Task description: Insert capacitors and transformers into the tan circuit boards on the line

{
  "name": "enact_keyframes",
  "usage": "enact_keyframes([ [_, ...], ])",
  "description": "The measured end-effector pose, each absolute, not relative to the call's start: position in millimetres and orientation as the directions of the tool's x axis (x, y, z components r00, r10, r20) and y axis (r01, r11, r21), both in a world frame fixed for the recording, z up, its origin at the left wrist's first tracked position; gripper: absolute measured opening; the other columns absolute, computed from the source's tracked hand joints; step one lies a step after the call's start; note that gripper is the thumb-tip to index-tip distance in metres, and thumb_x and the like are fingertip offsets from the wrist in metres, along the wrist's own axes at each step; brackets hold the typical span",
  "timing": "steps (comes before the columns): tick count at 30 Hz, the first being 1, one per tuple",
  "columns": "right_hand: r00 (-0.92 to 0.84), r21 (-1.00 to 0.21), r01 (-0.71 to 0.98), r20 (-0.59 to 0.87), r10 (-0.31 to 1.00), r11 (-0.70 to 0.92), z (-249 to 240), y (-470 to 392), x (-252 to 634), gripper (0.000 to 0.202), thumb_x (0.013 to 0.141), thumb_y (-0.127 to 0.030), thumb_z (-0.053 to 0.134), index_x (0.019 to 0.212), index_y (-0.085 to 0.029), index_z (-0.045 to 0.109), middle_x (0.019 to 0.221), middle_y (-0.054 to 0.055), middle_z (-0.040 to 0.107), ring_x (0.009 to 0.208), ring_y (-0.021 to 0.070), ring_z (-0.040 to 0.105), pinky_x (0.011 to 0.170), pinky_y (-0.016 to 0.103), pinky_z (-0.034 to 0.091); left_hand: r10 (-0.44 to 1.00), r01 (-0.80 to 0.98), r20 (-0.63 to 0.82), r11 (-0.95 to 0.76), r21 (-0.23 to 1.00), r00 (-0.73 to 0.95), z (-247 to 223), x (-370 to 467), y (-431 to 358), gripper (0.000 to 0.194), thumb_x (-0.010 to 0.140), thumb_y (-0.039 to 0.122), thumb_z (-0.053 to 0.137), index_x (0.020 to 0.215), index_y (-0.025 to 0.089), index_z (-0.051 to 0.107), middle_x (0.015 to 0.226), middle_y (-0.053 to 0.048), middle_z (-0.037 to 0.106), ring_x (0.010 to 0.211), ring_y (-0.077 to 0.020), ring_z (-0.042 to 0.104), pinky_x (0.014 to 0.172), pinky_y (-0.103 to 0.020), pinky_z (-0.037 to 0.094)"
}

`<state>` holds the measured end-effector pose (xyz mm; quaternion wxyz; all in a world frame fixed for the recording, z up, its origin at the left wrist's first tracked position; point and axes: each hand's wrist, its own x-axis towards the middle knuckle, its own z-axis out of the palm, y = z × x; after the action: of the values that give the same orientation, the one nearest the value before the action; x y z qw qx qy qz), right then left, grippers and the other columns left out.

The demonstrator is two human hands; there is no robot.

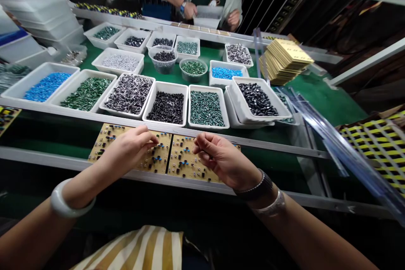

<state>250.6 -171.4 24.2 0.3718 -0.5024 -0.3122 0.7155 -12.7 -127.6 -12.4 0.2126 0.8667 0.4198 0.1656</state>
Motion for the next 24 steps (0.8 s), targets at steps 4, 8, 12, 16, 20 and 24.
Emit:
enact_keyframes([
  [4, -0.216, -0.867, -0.117, -0.453, 0.865, -0.484, 19.3, -170.8, 254.4, 0.053, 0.070, -0.059, 0.090, 0.079, -0.014, 0.064, 0.074, 0.001, 0.057, 0.055, 0.0049, 0.033, 0.046, 0.018, 0.020, 0.790, 0.615, 0.141, -0.563, 0.552, 0.597, -14.5, -13.7, -131.6, 0.022, 0.100, 0.020, 0.048, 0.096, 0.017, 0.069, 0.094, -0.009, 0.061, 0.086, -0.0222, 0.058, 0.080, -0.033, 0.042],
  [8, -0.217, -0.923, 0.116, -0.385, 0.897, -0.368, 15.6, -168.7, 259.0, 0.051, 0.081, -0.059, 0.081, 0.101, -0.013, 0.076, 0.077, 0.004, 0.061, 0.060, 0.0076, 0.039, 0.051, 0.020, 0.028, 0.919, 0.406, 0.029, -0.201, 0.891, 0.392, -4.9, -16.1, -133.8, 0.023, 0.097, 0.031, 0.058, 0.114, 0.018, 0.069, 0.088, -0.004, 0.059, 0.078, -0.0165, 0.054, 0.073, -0.028, 0.043],
  [12, -0.255, -0.914, 0.262, -0.375, 0.891, -0.309, 17.4, -165.9, 260.4, 0.055, 0.090, -0.060, 0.070, 0.115, -0.012, 0.076, 0.088, 0.007, 0.066, 0.061, 0.0076, 0.039, 0.054, 0.022, 0.031, 0.863, -0.169, -0.390, 0.457, 0.873, 0.321, 10.3, -15.5, -131.5, 0.031, 0.091, 0.013, 0.056, 0.120, 0.011, 0.067, 0.085, -0.003, 0.055, 0.061, -0.0066, 0.043, 0.049, -0.015, 0.031],
  [16, -0.305, -0.895, 0.365, -0.375, 0.876, -0.256, 17.0, -162.9, 258.9, 0.050, 0.093, -0.055, 0.067, 0.120, -0.014, 0.073, 0.104, 0.009, 0.071, 0.077, 0.0136, 0.056, 0.065, 0.025, 0.042, 0.789, -0.436, -0.484, 0.613, 0.659, 0.378, 16.7, -12.0, -129.6, 0.029, 0.090, -0.001, 0.053, 0.114, 0.003, 0.067, 0.086, -0.005, 0.056, 0.054, -0.0009, 0.041, 0.042, -0.008, 0.028],
  [20, -0.267, -0.866, 0.480, -0.297, 0.917, -0.141, 14.3, -160.4, 255.6, 0.039, 0.092, -0.050, 0.070, 0.109, -0.015, 0.071, 0.103, 0.007, 0.073, 0.093, 0.0203, 0.065, 0.079, 0.030, 0.048, 0.804, -0.560, -0.453, 0.594, 0.578, 0.386, 14.6, -9.7, -129.6, 0.018, 0.097, 0.006, 0.054, 0.107, 0.005, 0.069, 0.084, -0.003, 0.056, 0.048, 0.0010, 0.037, 0.037, -0.007, 0.027],
  [24, -0.258, -0.776, 0.630, -0.170, 0.951, 0.032, 13.7, -157.3, 250.9, 0.025, 0.094, -0.042, 0.069, 0.093, -0.018, 0.073, 0.093, 0.003, 0.073, 0.084, 0.0186, 0.066, 0.077, 0.029, 0.046, 0.829, -0.575, -0.401, 0.559, 0.598, 0.389, 12.6, -10.0, -130.9, 0.014, 0.089, 0.020, 0.075, 0.093, 0.008, 0.073, 0.070, 0.002, 0.050, 0.045, -0.0002, 0.032, 0.034, -0.008, 0.025],
])
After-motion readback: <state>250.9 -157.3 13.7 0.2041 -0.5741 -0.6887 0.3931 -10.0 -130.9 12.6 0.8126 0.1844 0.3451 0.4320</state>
